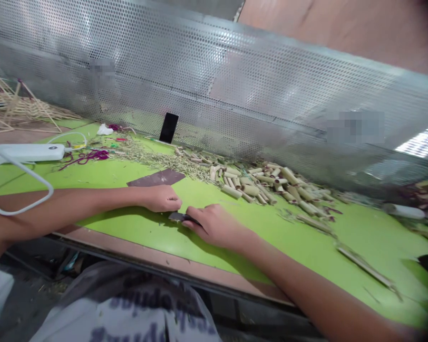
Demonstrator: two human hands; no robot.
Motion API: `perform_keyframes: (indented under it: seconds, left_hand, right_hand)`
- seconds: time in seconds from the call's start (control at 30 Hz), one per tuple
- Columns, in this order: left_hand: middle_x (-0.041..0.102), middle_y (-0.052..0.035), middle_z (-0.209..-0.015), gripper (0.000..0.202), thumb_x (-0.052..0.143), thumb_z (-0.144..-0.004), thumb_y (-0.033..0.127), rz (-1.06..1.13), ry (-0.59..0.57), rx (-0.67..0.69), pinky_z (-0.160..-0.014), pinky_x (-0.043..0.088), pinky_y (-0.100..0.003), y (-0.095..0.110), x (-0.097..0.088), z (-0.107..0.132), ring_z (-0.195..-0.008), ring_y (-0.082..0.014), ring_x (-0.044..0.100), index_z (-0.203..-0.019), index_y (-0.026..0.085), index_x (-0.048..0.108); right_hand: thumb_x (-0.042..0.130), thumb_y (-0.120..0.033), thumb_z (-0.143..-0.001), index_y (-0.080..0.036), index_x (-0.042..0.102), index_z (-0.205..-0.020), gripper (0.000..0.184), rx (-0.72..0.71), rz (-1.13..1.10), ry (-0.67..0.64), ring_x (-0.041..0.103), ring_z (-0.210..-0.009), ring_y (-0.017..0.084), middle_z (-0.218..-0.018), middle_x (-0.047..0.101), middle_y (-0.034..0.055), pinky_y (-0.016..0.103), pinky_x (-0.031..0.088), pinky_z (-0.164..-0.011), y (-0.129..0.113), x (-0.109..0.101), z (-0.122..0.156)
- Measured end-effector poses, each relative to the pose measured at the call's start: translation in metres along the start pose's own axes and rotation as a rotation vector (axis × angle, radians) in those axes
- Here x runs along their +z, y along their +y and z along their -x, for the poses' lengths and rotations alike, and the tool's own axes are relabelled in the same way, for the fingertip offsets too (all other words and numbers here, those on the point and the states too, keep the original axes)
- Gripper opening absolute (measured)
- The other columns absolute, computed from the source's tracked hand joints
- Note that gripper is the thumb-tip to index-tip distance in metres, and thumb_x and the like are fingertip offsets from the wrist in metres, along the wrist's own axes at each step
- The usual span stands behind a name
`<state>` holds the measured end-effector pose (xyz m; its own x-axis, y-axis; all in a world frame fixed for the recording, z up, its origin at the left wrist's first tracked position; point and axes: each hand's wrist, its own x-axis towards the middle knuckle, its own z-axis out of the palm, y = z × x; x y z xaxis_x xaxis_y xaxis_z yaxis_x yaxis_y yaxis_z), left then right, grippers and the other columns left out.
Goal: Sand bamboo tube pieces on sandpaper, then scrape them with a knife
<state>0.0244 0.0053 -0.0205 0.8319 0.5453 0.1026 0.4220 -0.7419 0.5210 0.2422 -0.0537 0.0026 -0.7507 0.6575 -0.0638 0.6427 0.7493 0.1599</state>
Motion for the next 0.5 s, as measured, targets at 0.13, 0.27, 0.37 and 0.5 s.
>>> perform_keyframes:
  seconds: [0.13, 0.27, 0.37, 0.5]
  left_hand:
    - [0.024, 0.0036, -0.048, 0.037, 0.043, -0.088, 0.027, -0.008, 0.001, 0.004, -0.051, 0.017, -0.033, 0.0, 0.0005, 0.0, -0.047, -0.013, 0.024, -0.054, 0.021, 0.028]
    - [0.025, 0.0035, -0.049, 0.036, 0.041, -0.088, 0.027, -0.011, -0.001, 0.002, -0.053, 0.017, -0.033, -0.0001, 0.0005, 0.0005, -0.048, -0.0131, 0.025, -0.055, 0.02, 0.029]
    - [0.024, 0.0038, -0.05, 0.036, 0.043, -0.087, 0.026, -0.01, -0.005, -0.008, -0.052, 0.016, -0.033, -0.0003, 0.0006, 0.0006, -0.048, -0.0129, 0.023, -0.055, 0.021, 0.028]
    - [0.02, 0.0041, -0.05, 0.037, 0.043, -0.087, 0.026, -0.004, -0.006, -0.026, -0.052, 0.016, -0.033, 0.0014, 0.0007, -0.0001, -0.049, -0.0129, 0.021, -0.054, 0.021, 0.025]
  right_hand:
    - [0.04, -0.043, -0.107, -0.019, 0.061, -0.097, 0.034, 0.03, 0.022, -0.012, 0.054, -0.054, 0.017, -0.068, 0.067, 0.0037, 0.032, 0.017, -0.056, -0.0021, -0.0024, -0.0002]
    - [0.04, -0.043, -0.107, -0.018, 0.062, -0.101, 0.034, 0.025, 0.043, -0.039, 0.056, -0.056, 0.018, -0.073, 0.071, 0.0052, 0.033, 0.017, -0.056, -0.0049, -0.0055, -0.0004]
    - [0.043, -0.041, -0.107, -0.018, 0.062, -0.099, 0.031, -0.001, 0.066, -0.061, 0.056, -0.056, 0.017, -0.076, 0.072, 0.005, 0.033, 0.018, -0.057, -0.0053, -0.0065, 0.0029]
    - [0.046, -0.039, -0.105, -0.019, 0.063, -0.094, 0.029, -0.07, 0.093, -0.045, 0.053, -0.055, 0.016, -0.08, 0.074, 0.0041, 0.033, 0.016, -0.057, -0.0049, -0.007, 0.0068]
